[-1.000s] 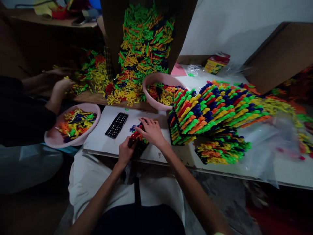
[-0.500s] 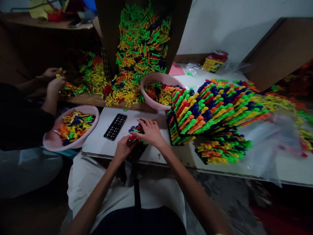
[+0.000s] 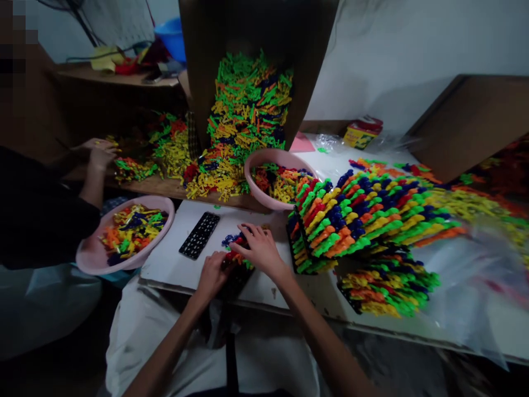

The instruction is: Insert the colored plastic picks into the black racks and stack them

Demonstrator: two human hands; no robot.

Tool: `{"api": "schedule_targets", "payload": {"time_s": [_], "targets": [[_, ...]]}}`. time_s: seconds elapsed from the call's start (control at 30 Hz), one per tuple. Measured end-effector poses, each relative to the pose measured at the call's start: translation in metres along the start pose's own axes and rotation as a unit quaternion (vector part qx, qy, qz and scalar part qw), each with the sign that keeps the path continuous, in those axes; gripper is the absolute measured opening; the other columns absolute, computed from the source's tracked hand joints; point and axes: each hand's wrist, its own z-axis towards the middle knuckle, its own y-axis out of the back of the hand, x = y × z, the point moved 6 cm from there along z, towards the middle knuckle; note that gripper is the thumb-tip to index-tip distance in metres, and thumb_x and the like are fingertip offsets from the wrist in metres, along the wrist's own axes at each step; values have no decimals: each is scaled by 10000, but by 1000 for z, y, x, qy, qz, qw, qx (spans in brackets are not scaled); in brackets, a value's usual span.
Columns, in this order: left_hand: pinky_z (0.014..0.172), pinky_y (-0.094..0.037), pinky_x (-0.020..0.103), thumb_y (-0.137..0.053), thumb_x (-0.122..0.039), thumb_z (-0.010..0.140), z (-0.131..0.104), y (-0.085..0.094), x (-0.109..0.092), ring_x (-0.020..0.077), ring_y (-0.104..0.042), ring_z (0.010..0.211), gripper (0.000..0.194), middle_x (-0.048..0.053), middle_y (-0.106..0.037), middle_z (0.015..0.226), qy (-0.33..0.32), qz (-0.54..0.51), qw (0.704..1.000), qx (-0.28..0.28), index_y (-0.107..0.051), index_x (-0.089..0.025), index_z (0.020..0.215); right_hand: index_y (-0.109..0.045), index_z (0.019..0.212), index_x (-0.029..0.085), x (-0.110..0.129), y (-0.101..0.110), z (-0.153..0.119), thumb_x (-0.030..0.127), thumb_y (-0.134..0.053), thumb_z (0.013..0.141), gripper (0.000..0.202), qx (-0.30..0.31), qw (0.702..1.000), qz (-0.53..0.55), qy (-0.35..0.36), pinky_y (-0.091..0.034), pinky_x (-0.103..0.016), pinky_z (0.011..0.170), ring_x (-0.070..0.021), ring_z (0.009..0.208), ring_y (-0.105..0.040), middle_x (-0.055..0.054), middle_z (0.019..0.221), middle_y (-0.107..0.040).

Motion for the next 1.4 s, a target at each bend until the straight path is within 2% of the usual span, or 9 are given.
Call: {"api": "schedule_targets", "payload": {"time_s": [0.1, 0.27, 0.4, 0.53, 0.7, 0.93, 1.03, 1.2, 1.4], "targets": [[824, -488, 323, -525, -186, 872, 11, 10, 6, 192, -613, 888, 185, 58, -696, 977, -26, -96, 994, 47, -664, -213, 990, -522, 1385, 290, -5, 1, -7, 590, -475, 943, 536, -3, 1000, 4, -6, -414, -423, 1021, -253, 1240, -548, -74, 1385, -574], [918, -482, 356, -625, -307, 843, 48, 31, 9, 256, -550, 1122, 225, 137, -623, 1183, 8, 21, 997, -80, -628, -178, 1028, -549, 1363, 290, -8, 7, -12, 578, -513, 927, 524, -37, 999, -1, -14, -441, -426, 990, -264, 1214, -561, -72, 1341, -603], [819, -499, 312, -681, -290, 794, 64, 28, 12, 222, -613, 951, 187, 81, -659, 980, 55, -51, 996, -38, -599, -177, 919, -611, 1288, 266, 0, 28, -21, 493, -524, 953, 414, -126, 991, 46, 10, -419, -435, 1019, -257, 1202, -565, -75, 1285, -643], [749, -493, 267, -611, -290, 848, 36, 74, 4, 175, -642, 845, 197, 47, -698, 970, 33, -175, 980, -84, -650, -196, 1016, -622, 1263, 266, 21, 50, -57, 356, -515, 979, 316, -218, 968, 120, 34, -438, -416, 1033, -235, 1184, -578, -69, 1237, -660], [701, -503, 242, -637, -291, 846, -28, 117, -48, 173, -644, 904, 411, 36, -698, 1103, -58, -164, 984, -23, -624, -286, 1257, -513, 1401, 295, 61, 24, -91, 364, -608, 922, 493, -151, 966, 207, 44, -486, -425, 1029, -249, 1192, -581, -74, 1277, -631], [870, -542, 305, -704, -332, 823, -82, 53, -48, 196, -662, 970, 447, 60, -686, 1154, -12, -236, 972, -10, -587, -250, 1246, -692, 1007, 236, 42, -13, -117, 307, -611, 915, 142, -138, 935, 322, -49, -564, -302, 750, -180, 783, -672, -25, 905, -713], [791, -535, 279, -700, -318, 833, -88, 22, -40, 179, -659, 864, 201, 35, -723, 960, -35, -209, 977, 3, -678, -220, 1008, -687, 973, 231, 32, -14, -124, 307, -635, 902, 116, -131, 935, 325, -54, -559, -293, 735, -174, 770, -673, -14, 878, -715], [800, -505, 274, -647, -290, 879, -71, 7, -32, 171, -645, 882, 112, 27, -706, 926, -28, -168, 985, -22, -681, -215, 955, -675, 1070, 241, 29, 3, -123, 232, -609, 927, 159, -188, 952, 243, 10, -530, -357, 895, -197, 979, -649, -45, 1020, -709], [778, -469, 287, -666, -279, 866, -38, 2, -30, 182, -624, 848, 98, 30, -682, 878, 32, -94, 987, -128, -673, -204, 929, -667, 1186, 262, 6, 20, -115, 254, -619, 932, 259, -304, 949, 86, -23, -485, -411, 923, -227, 1061, -565, -79, 1091, -632]]}}
